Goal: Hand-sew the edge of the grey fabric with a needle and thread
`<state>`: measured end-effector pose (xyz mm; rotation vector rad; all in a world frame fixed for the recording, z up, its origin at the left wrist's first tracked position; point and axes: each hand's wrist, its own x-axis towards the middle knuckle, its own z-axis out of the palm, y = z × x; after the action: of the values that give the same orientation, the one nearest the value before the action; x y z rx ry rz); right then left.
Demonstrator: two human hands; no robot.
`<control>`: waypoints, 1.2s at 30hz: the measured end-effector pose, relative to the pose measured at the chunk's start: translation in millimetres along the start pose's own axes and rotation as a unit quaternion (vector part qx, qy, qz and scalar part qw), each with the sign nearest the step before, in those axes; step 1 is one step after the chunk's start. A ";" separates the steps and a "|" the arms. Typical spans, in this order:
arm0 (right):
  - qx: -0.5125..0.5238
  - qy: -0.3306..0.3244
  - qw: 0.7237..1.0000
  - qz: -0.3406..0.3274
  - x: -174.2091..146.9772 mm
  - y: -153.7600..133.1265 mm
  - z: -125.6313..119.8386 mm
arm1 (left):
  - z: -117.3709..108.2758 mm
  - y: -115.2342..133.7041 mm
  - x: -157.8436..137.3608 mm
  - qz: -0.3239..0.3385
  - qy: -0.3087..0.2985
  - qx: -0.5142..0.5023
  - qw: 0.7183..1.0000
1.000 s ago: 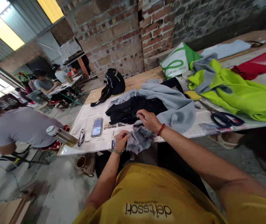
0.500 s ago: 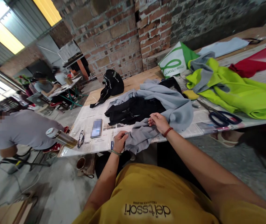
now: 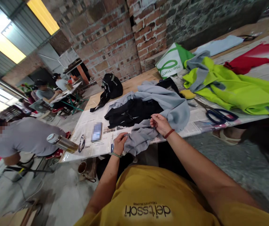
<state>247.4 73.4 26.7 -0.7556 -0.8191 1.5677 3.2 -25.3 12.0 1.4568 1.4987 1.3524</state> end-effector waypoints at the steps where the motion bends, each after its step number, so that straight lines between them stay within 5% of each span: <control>1: 0.021 -0.005 1.000 0.003 -1.0 -2.6 -2.6 | 0.4 2.2 0.1 0.000 -0.004 0.015 1.000; 10: 0.013 -0.064 0.997 0.033 -16.5 -11.5 -15.8 | 2.8 4.9 0.3 0.032 -0.029 0.049 0.998; 18: -0.086 0.018 0.996 0.003 -11.3 2.2 5.1 | 0.3 7.7 -1.7 0.084 -0.033 0.035 0.995; 22: -0.056 0.025 0.998 0.015 -15.8 -5.4 6.8 | 4.3 14.2 -3.6 0.116 -0.035 0.077 0.990; 30: -0.043 -0.049 0.996 0.062 -56.1 -41.5 4.3 | 17.5 3.0 -8.2 0.172 -0.021 0.224 0.959; 36: -0.123 -0.059 0.984 0.118 -91.9 -38.0 -7.2 | 16.0 -7.2 -7.8 0.180 -0.053 0.266 0.946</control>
<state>286.6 -13.1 57.4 -0.9745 -1.0536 1.7548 17.4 -28.1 -0.6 2.1944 1.6594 1.0778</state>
